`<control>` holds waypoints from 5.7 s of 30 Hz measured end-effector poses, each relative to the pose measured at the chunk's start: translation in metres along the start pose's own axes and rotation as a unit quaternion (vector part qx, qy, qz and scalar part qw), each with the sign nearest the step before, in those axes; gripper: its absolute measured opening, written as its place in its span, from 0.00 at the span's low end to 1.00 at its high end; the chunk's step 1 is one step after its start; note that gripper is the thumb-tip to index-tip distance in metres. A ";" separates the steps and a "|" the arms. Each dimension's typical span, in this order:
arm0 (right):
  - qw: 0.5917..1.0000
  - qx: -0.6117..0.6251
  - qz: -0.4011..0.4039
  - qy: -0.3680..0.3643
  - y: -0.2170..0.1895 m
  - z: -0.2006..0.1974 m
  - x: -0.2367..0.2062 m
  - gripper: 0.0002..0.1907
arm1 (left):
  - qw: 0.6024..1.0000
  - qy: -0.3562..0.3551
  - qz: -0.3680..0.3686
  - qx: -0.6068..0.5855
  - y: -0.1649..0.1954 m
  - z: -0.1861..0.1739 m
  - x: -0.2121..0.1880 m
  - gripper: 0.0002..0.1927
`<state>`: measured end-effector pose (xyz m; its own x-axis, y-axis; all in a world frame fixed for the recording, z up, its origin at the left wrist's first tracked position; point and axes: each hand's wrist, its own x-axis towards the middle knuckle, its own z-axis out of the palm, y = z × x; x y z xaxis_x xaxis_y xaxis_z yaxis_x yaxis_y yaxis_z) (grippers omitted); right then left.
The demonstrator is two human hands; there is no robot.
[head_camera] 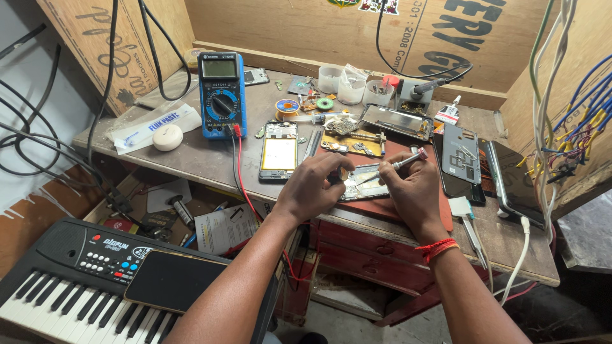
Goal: The person uses a screwdriver to remove screws from a disassembled mobile phone motherboard on a workbench. They then use a multimeter probe to test points on the circuit board and handle small components with their fingers. The person continues to probe and adjust components on the board throughout the clip.
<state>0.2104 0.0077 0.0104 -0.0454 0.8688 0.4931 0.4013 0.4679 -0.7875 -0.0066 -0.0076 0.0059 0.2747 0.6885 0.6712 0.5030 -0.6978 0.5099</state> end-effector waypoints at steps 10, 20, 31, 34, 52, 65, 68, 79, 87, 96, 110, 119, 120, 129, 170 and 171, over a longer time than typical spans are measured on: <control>0.995 0.091 0.030 0.038 0.000 -0.001 -0.002 0.11 | 0.999 0.038 0.021 -0.008 -0.006 0.004 0.000 0.14; 0.999 0.029 0.026 0.034 -0.005 0.003 -0.002 0.11 | 0.999 0.041 -0.015 0.010 -0.003 0.003 0.002 0.14; 0.999 -0.004 0.001 0.038 -0.003 0.002 -0.001 0.10 | 0.998 0.036 -0.045 0.033 -0.002 0.007 0.005 0.13; 0.999 -0.010 -0.004 0.040 -0.003 0.002 0.000 0.10 | 0.998 0.038 -0.041 0.043 -0.001 0.007 0.005 0.13; 0.998 -0.025 0.014 0.058 -0.004 0.003 -0.001 0.10 | 0.998 0.036 -0.027 0.040 -0.002 0.005 0.003 0.15; 0.999 -0.002 0.001 0.047 0.001 0.003 0.000 0.10 | 0.997 0.034 -0.033 0.059 -0.003 0.007 0.002 0.13; 0.999 -0.007 0.005 0.044 -0.001 0.003 -0.001 0.10 | 0.997 0.032 -0.039 0.052 -0.002 0.006 0.002 0.13; 0.999 -0.005 -0.013 0.040 -0.002 0.003 0.000 0.10 | 0.998 0.033 -0.038 0.048 -0.001 0.005 0.003 0.15; 0.999 -0.017 -0.016 0.022 -0.002 0.003 0.001 0.10 | 0.997 0.025 -0.048 0.053 0.000 0.006 0.003 0.14; 0.999 -0.012 -0.027 0.020 -0.003 0.003 0.000 0.10 | 0.998 0.026 -0.037 0.050 0.000 0.004 0.003 0.14; 0.999 -0.011 -0.025 0.026 -0.003 0.003 0.000 0.10 | 0.997 0.032 -0.031 0.061 -0.001 0.006 0.002 0.14; 0.999 -0.014 -0.008 0.039 -0.003 0.003 0.000 0.09 | 0.996 0.020 -0.045 0.069 -0.003 0.008 0.003 0.15; 0.999 -0.012 -0.005 0.041 -0.003 0.002 -0.001 0.09 | 0.997 0.022 -0.043 0.067 -0.003 0.008 0.002 0.15; 0.999 -0.031 -0.014 0.038 -0.004 0.002 0.000 0.10 | 0.997 0.033 -0.025 0.067 -0.003 0.008 0.002 0.15; 0.999 -0.019 -0.015 0.030 -0.004 0.002 0.000 0.10 | 0.997 0.032 -0.030 0.062 -0.004 0.008 0.002 0.15; 0.999 -0.018 -0.019 0.028 -0.003 0.002 0.000 0.10 | 0.997 0.033 -0.028 0.062 -0.004 0.008 0.002 0.15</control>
<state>0.2068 0.0064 0.0122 -0.0095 0.8398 0.5428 0.4333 0.4927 -0.7547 -0.0015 -0.0020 0.0013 0.1920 0.7081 0.6795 0.6142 -0.6267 0.4796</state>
